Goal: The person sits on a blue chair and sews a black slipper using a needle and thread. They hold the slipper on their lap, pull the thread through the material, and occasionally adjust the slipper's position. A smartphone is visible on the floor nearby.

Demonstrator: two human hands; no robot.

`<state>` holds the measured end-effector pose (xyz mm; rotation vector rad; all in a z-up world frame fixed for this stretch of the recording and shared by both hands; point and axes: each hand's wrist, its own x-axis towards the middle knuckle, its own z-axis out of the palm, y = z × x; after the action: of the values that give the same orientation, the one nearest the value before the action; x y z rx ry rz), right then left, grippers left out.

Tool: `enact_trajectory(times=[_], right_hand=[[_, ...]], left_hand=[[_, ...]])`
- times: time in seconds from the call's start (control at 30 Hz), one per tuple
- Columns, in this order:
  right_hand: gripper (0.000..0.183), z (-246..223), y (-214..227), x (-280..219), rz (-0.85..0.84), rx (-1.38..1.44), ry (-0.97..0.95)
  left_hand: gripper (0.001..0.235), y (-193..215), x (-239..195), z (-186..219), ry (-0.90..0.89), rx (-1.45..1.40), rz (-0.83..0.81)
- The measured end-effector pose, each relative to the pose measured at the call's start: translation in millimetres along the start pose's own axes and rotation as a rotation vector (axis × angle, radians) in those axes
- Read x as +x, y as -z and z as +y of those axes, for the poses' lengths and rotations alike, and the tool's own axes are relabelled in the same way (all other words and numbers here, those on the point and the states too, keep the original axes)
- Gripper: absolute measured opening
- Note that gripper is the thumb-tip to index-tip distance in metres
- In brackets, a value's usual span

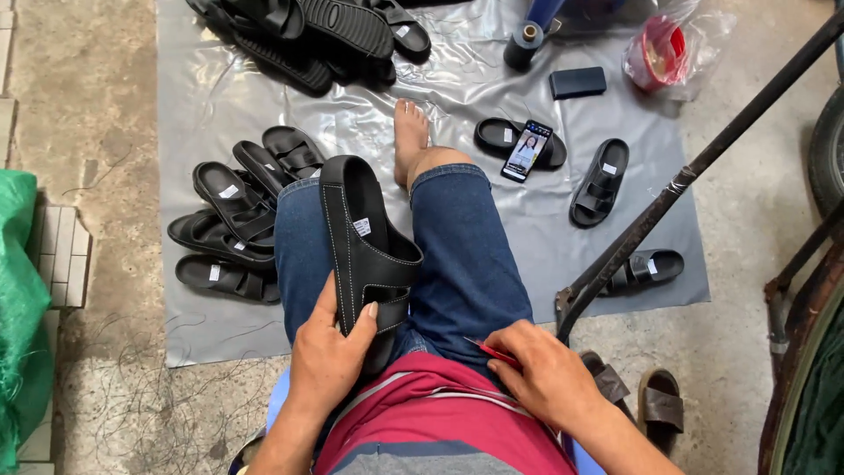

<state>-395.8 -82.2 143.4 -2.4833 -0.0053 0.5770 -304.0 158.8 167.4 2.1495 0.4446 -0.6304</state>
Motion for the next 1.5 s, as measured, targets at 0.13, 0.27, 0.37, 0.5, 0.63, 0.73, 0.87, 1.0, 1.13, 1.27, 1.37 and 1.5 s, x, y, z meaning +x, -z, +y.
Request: enact_trajectory(times=[0.13, 0.27, 0.37, 0.5, 0.63, 0.73, 0.87, 1.0, 1.13, 1.27, 1.37, 1.5], right_hand=[[0.018, -11.5, 23.1, -0.1, -0.233, 0.169, -0.218], [0.024, -1.7, 14.7, 0.3, -0.229, 0.162, -0.173], [0.024, -9.5, 22.0, 12.4, -0.014, 0.185, 0.038], [0.042, -33.5, 22.9, 42.2, -0.008, 0.407, 0.077], [0.053, -49.6, 6.2, 74.4, -0.185, 0.441, 0.025], [0.057, -59.8, 2.5, 92.4, -0.291, 0.585, -0.097], [0.037, -66.4, -6.2, 99.8, -0.256, 0.832, -0.331], [0.059, -51.6, -26.5, 103.6, -0.209, 0.867, -0.475], [0.055, -76.6, 0.6, 87.5, -0.204, 0.834, -0.498], [0.039, -83.6, 36.0, 73.8, -0.187, 0.635, -0.537], [0.024, -70.0, 35.5, 69.6, -0.059, 0.622, -0.388], [0.015, -73.4, 27.5, 68.0, 0.032, 0.61, 0.069]], left_hand=[[0.069, -5.4, 1.7, 4.4, 0.03, 0.053, -0.026], [0.079, -13.1, 1.1, -4.2, -0.029, 0.225, -0.021], [0.08, -22.5, 3.8, -5.4, -0.087, 0.282, -0.029], [0.072, -37.7, 6.0, -17.6, -0.297, 0.348, 0.051], [0.071, -40.4, 7.4, -16.4, -0.356, 0.336, 0.1], [0.074, -46.2, 8.6, -15.9, -0.384, 0.378, 0.161], [0.069, -57.1, 12.3, -17.4, -0.551, 0.246, 0.161], [0.066, -65.0, 15.2, -21.7, -0.542, 0.119, 0.113], [0.065, -55.2, 10.7, -21.6, -0.504, 0.006, 0.084], [0.057, -30.4, 12.0, -10.2, -0.193, -0.412, -0.143], [0.063, -10.8, 7.3, -5.9, -0.229, -0.749, -0.185], [0.078, -1.8, 0.1, -3.1, -0.378, -0.932, -0.257]])
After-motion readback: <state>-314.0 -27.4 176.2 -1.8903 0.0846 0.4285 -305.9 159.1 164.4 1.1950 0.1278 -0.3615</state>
